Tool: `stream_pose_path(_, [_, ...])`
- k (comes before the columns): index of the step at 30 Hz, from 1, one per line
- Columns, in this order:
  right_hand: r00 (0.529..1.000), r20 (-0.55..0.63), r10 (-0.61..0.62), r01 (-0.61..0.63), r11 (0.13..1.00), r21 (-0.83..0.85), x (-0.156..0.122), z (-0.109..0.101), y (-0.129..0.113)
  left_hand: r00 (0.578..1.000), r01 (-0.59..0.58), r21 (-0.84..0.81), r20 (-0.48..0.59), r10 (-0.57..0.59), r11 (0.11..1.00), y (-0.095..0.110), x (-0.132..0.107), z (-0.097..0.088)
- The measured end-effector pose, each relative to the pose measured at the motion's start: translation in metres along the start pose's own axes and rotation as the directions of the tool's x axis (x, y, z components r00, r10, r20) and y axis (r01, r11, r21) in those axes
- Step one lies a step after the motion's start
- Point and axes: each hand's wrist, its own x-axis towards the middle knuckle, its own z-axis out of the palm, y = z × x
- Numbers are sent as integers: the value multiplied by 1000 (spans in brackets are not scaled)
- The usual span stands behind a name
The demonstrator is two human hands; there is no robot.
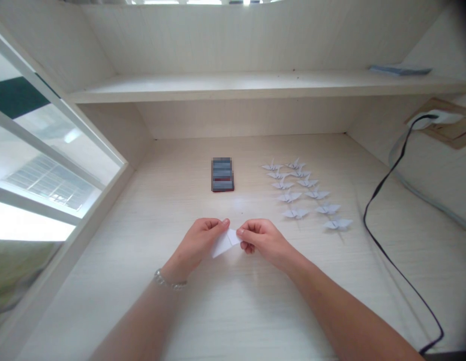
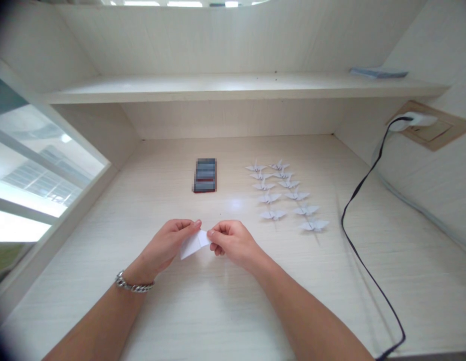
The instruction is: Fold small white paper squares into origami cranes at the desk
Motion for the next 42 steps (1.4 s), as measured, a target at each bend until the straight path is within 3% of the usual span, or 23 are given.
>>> stream_pose_path(5, [1000, -1, -14, 14, 999, -33, -1, 0, -1, 998, 10, 16, 61, -11, 1000, 5, -3, 2])
stream_pose_path(13, [998, -35, -54, 50, 995, -84, 3, -5, 2, 1000, 25, -25, 0, -25, 999, 5, 1, -2])
stream_pose_path(20, [999, -30, -41, 34, 981, -188, 1, -3, 2, 999, 41, 46, 28, -42, 998, 3, 0, -1])
stream_pose_path(30, [996, -34, -81, 85, 991, 107, 1, -6, -4, 993, 80, -255, 107, -54, 964, 10, -1, -1])
stream_pose_path(37, [994, -16, -105, 106, 986, 125, 0, -6, -3, 992, 90, -281, 107, -62, 956, 14, -3, 0])
stream_pose_path(42, [987, -3, -161, 161, 986, 36, -2, -6, -2, 994, 88, -290, 89, -65, 953, 14, -3, 1])
